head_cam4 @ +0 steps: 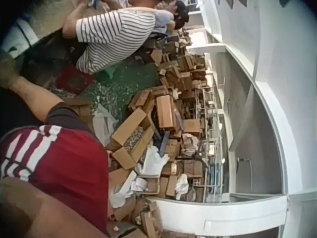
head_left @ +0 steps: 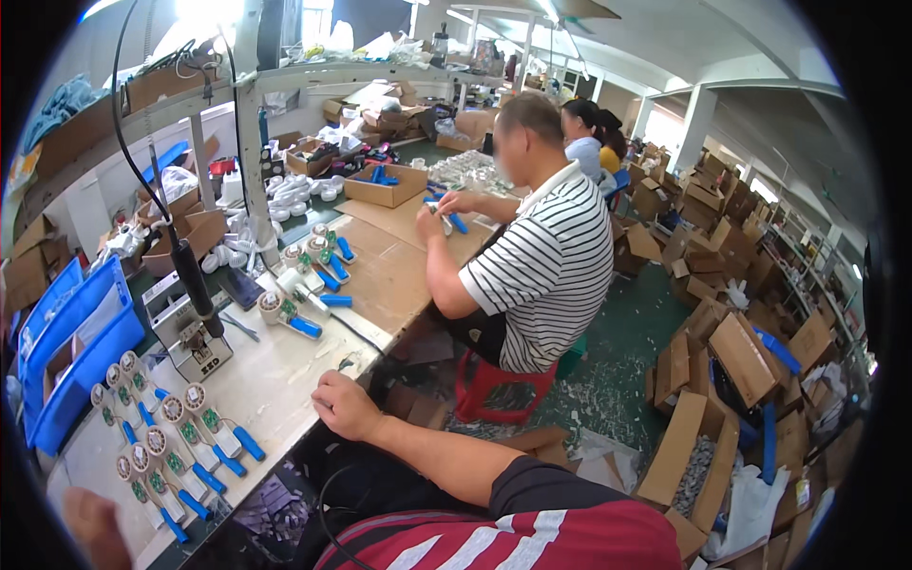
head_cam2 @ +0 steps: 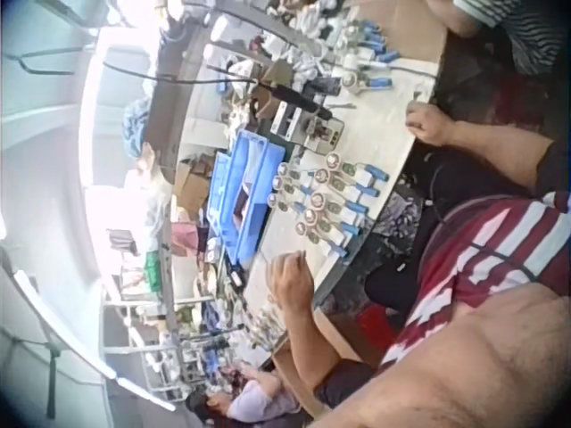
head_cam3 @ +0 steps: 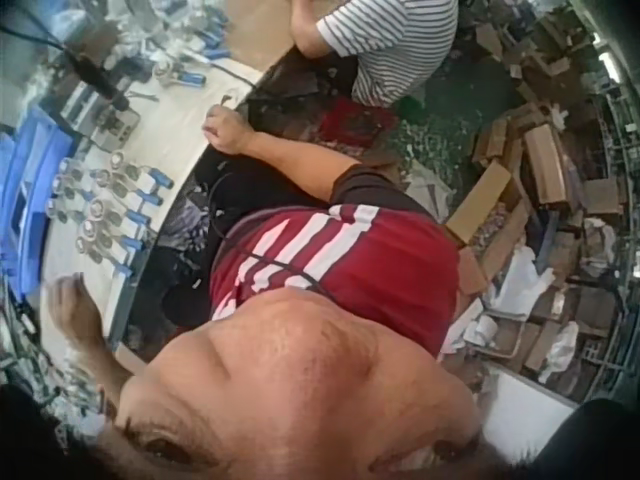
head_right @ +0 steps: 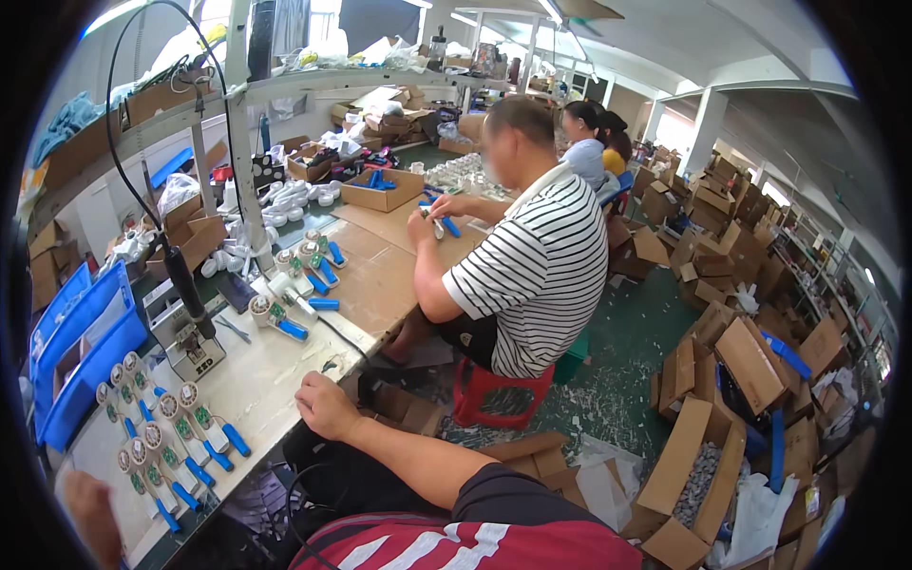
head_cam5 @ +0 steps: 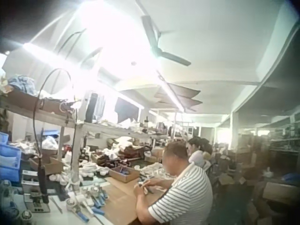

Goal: Assemble internal circuit boards, batteries, and housing for handheld portable fans.

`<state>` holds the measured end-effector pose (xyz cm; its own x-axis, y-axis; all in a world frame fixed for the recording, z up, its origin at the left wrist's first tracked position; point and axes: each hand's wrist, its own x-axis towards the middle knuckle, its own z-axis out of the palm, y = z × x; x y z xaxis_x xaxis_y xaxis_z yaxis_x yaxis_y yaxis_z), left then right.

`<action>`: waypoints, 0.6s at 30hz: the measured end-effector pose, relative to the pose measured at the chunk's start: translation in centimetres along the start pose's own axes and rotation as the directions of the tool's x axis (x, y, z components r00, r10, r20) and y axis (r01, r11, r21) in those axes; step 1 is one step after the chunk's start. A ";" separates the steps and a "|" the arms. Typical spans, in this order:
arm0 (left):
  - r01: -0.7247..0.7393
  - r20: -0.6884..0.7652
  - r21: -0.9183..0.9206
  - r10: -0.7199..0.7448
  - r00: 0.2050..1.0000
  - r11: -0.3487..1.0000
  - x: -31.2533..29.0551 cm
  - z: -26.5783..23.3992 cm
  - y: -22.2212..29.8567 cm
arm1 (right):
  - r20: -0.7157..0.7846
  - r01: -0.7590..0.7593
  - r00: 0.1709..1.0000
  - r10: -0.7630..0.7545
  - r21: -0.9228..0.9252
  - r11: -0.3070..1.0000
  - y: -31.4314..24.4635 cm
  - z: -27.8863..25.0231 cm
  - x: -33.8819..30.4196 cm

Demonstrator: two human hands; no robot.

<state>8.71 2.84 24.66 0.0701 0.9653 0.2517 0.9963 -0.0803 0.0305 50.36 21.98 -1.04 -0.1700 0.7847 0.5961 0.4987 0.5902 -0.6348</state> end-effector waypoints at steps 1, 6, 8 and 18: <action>-0.481 -0.195 0.067 0.485 0.853 0.874 -1.3 1.1 1.9 | -0.003 0.011 1.000 -0.011 0.029 1.000 0.0 0.0 -0.1; -0.407 0.061 -0.395 0.466 0.883 0.824 -7.6 9.3 6.2 | -0.022 0.057 0.998 -0.056 0.037 0.998 0.5 -0.4 -0.1; -0.225 0.164 -0.384 0.306 0.938 0.896 -11.6 15.3 4.7 | -0.026 0.071 0.997 -0.070 0.052 0.996 0.6 -0.6 0.0; 0.528 0.054 -0.001 -0.528 0.848 0.849 -23.2 29.0 7.7 | -0.037 0.098 0.995 -0.094 0.123 0.988 0.8 -1.2 1.0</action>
<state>16.16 -12.97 -9.04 -0.4635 0.8742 0.1448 0.8828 0.4415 0.1602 51.59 22.96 -0.38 -0.1849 0.7183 0.6707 0.3717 0.6829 -0.6289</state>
